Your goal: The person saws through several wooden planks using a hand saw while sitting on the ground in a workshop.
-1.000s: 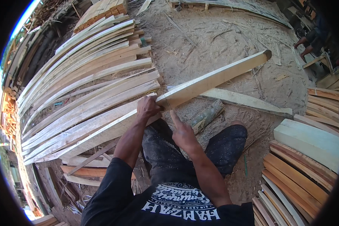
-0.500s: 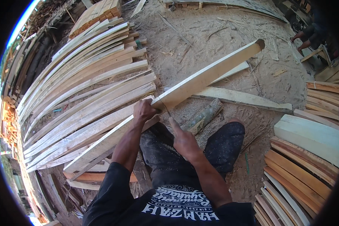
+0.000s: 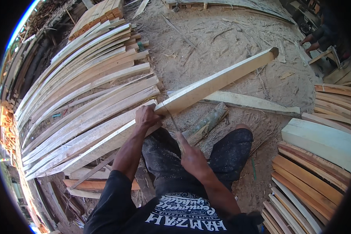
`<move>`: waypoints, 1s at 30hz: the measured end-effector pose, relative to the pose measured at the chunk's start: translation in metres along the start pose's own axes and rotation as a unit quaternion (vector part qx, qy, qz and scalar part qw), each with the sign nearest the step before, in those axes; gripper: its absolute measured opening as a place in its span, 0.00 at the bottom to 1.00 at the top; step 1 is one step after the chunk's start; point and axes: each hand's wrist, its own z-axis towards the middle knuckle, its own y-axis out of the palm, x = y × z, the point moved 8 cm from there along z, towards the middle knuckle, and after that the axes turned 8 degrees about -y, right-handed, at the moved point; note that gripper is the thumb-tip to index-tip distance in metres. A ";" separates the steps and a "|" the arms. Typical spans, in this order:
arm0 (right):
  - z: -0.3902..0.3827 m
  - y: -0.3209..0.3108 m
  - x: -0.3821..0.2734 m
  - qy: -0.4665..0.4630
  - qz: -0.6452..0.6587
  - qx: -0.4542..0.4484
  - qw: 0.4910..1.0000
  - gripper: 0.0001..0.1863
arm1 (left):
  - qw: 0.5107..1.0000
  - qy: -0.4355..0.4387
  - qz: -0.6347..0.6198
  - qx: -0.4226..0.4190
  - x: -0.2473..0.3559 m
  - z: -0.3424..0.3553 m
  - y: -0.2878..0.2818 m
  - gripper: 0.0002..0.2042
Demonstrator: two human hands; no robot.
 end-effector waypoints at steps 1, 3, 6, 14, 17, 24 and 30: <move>-0.045 -0.014 -0.010 0.003 -0.010 -0.016 1.000 0.37 | 1.000 -0.018 -0.019 0.001 -0.012 0.005 0.002 0.23; -0.140 -0.038 -0.029 0.009 0.014 -0.011 1.000 0.37 | 0.998 -0.021 -0.051 -0.036 -0.009 0.007 -0.001 0.24; -0.134 -0.029 -0.014 -0.018 0.011 0.041 0.999 0.38 | 0.998 0.004 -0.046 -0.033 -0.007 0.014 0.001 0.23; 0.063 0.009 0.022 -0.037 0.064 0.058 0.996 0.36 | 1.000 -0.011 -0.005 0.002 0.010 0.002 -0.013 0.24; -0.044 -0.008 0.012 -0.069 0.059 0.060 0.994 0.35 | 0.998 -0.009 -0.055 0.022 -0.020 0.020 -0.008 0.23; -0.160 -0.080 0.009 -0.041 0.091 0.200 0.975 0.31 | 0.995 0.049 -0.089 -0.008 -0.012 0.028 -0.008 0.25; -0.128 -0.152 0.106 0.060 -0.005 0.351 0.935 0.28 | 0.948 0.098 -0.185 -0.240 0.011 -0.008 -0.004 0.36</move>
